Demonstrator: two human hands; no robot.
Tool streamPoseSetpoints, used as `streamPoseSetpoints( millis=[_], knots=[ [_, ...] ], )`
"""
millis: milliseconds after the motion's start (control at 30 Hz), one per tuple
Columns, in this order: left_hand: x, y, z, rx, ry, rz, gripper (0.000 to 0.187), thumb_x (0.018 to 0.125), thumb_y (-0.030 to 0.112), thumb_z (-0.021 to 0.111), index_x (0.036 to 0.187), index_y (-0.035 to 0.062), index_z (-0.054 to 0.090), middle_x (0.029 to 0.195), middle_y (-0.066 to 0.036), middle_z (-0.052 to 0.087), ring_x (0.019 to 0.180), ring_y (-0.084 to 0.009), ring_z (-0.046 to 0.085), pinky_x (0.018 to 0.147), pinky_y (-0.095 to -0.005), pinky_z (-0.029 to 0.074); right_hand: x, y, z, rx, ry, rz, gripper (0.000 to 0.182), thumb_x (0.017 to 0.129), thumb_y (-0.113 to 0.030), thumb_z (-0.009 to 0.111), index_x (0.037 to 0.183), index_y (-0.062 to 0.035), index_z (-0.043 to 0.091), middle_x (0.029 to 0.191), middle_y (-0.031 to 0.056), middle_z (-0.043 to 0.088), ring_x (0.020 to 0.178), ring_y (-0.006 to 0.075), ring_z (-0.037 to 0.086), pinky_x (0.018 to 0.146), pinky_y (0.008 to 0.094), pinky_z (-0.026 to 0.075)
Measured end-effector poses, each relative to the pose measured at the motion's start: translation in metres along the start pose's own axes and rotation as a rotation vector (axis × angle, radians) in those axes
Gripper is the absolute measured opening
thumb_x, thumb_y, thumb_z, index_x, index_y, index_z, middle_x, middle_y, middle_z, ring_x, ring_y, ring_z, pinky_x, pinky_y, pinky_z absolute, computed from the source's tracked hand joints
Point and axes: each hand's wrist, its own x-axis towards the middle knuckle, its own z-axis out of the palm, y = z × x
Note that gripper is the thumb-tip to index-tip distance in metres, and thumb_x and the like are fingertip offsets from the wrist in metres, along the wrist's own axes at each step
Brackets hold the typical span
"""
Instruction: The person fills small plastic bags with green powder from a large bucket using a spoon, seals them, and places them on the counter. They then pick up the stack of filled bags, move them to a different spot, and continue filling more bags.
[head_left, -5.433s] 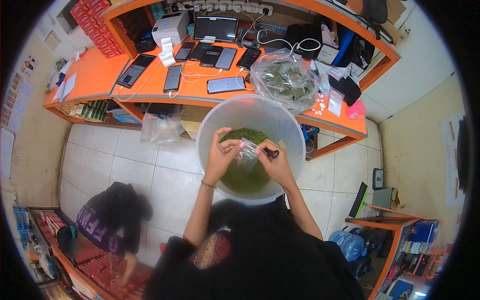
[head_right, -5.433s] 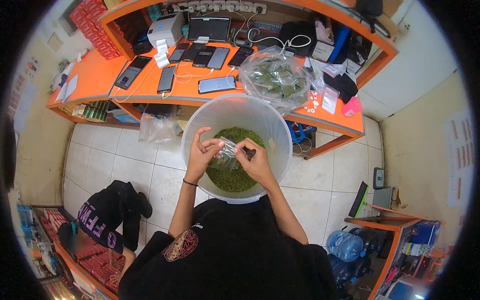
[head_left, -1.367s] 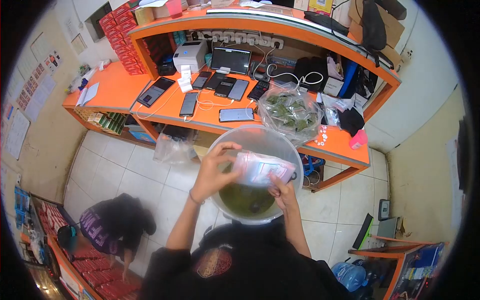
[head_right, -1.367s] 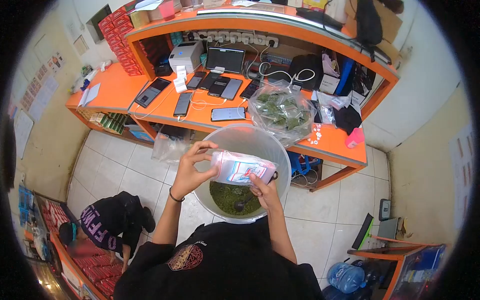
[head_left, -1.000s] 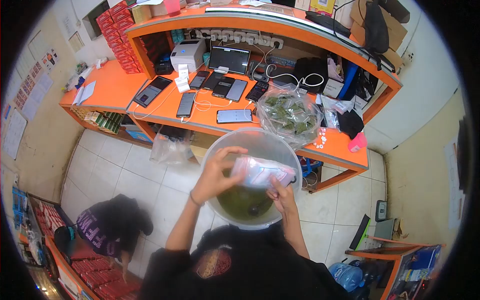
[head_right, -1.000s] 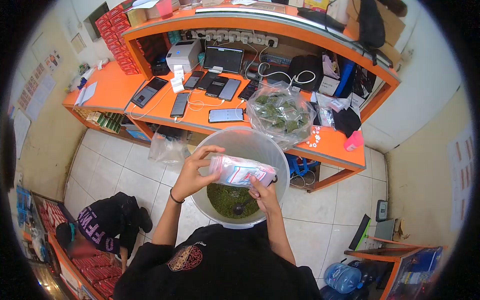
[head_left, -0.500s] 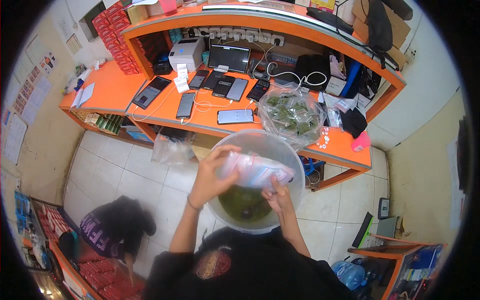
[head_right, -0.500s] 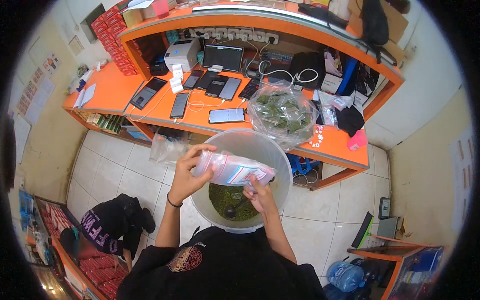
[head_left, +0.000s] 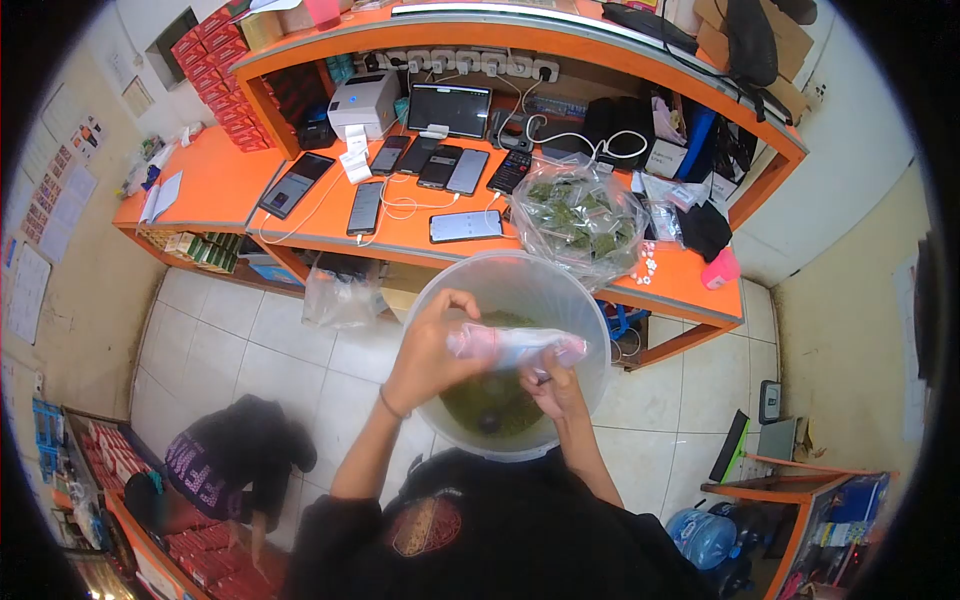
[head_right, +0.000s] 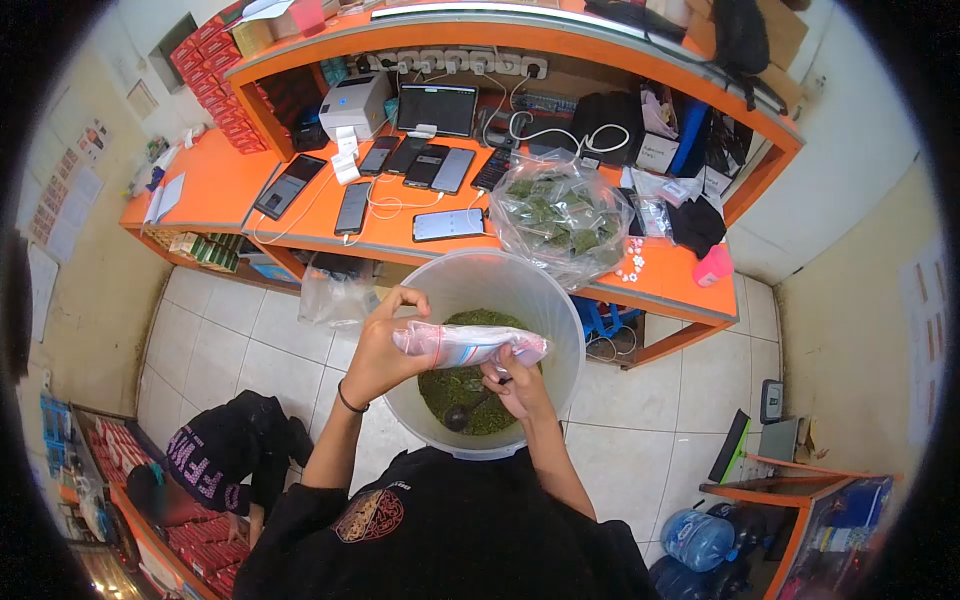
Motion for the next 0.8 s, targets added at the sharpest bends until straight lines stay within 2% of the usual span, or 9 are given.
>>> streamPoseSetpoints(
  millis=[100,167,200,267,367,533,567,700,800],
  knots=[
    [-0.001,0.000,-0.001,-0.026,0.089,-0.065,0.031,0.062,0.012,0.083,0.082,-0.0035,0.066,0.098,-0.006,0.056,0.089,-0.0170,0.058,0.077,-0.0300,0.049,-0.001,0.004,0.005,0.052,0.089,0.016,0.033,0.096,-0.036,0.060,0.110,-0.0065,0.055,0.081,0.0015,0.055,0.063,0.0063,0.042,0.044,0.0182,0.028],
    [-0.001,0.001,-0.005,-0.050,0.142,-0.090,0.033,0.063,0.015,0.086,0.081,-0.0031,0.065,0.098,-0.006,0.056,0.088,-0.0160,0.058,0.076,-0.0289,0.048,0.001,0.006,0.006,0.204,0.253,0.035,0.035,0.095,-0.037,0.060,0.110,-0.0059,0.054,0.081,0.0019,0.055,0.061,0.0067,0.043,0.043,0.0181,0.028],
    [0.001,0.003,-0.009,-0.051,0.156,-0.115,0.036,0.064,0.018,0.088,0.082,-0.0025,0.065,0.096,-0.005,0.058,0.086,-0.0142,0.058,0.074,-0.0277,0.048,0.001,0.004,0.006,0.204,0.250,0.034,0.035,0.095,-0.037,0.060,0.110,-0.0059,0.054,0.081,0.0019,0.055,0.061,0.0067,0.043,0.043,0.0181,0.028],
    [0.002,0.003,-0.011,-0.049,0.168,-0.139,0.039,0.064,0.022,0.089,0.082,-0.0019,0.065,0.093,-0.005,0.059,0.083,-0.0125,0.058,0.072,-0.0266,0.048,0.001,0.001,0.007,0.150,0.068,0.074,0.033,0.095,-0.034,0.062,0.111,-0.0057,0.054,0.081,0.0025,0.055,0.059,0.0069,0.043,0.042,0.0178,0.027],
    [0.003,0.000,-0.006,-0.101,0.065,-0.211,0.041,0.067,0.026,0.090,0.086,-0.0009,0.065,0.085,-0.003,0.063,0.075,-0.0090,0.058,0.068,-0.0245,0.048,-0.001,0.010,0.008,0.017,0.015,0.076,0.030,0.095,-0.030,0.062,0.111,-0.0062,0.053,0.081,0.0026,0.055,0.057,0.0069,0.044,0.041,0.0174,0.027],
    [0.005,-0.002,-0.011,-0.316,0.018,-0.324,0.027,0.084,0.021,0.077,0.095,-0.0003,0.067,0.082,0.000,0.065,0.070,-0.0052,0.055,0.062,-0.0230,0.046,0.001,0.004,0.004,0.148,0.110,0.065,0.024,0.096,-0.026,0.061,0.110,-0.0076,0.053,0.080,0.0025,0.056,0.056,0.0070,0.044,0.041,0.0177,0.027],
    [0.005,-0.003,-0.013,-0.317,0.016,-0.320,0.027,0.084,0.021,0.077,0.095,-0.0003,0.067,0.082,0.000,0.065,0.070,-0.0052,0.055,0.062,-0.0230,0.046,0.002,0.003,0.002,0.196,0.128,0.069,0.023,0.096,-0.026,0.060,0.109,-0.0081,0.053,0.081,0.0027,0.056,0.055,0.0070,0.044,0.040,0.0179,0.026],
    [0.004,-0.012,-0.026,-0.395,0.132,-0.341,0.026,0.088,0.019,0.073,0.102,-0.0010,0.066,0.088,0.000,0.066,0.078,-0.0069,0.057,0.068,-0.0236,0.047,0.000,-0.002,0.003,0.238,0.161,0.043,0.020,0.097,-0.027,0.059,0.107,-0.0099,0.054,0.082,0.0032,0.057,0.054,0.0069,0.043,0.039,0.0182,0.026],
    [-0.004,-0.034,-0.033,-0.637,0.263,-0.336,0.037,0.088,0.016,0.070,0.118,-0.0019,0.058,0.108,-0.008,0.066,0.100,-0.0149,0.062,0.086,-0.0294,0.050,0.002,-0.004,-0.001,0.327,0.162,0.040,0.020,0.098,-0.029,0.057,0.107,-0.0114,0.054,0.082,0.0026,0.057,0.053,0.0066,0.042,0.039,0.0184,0.025]
  ],
)
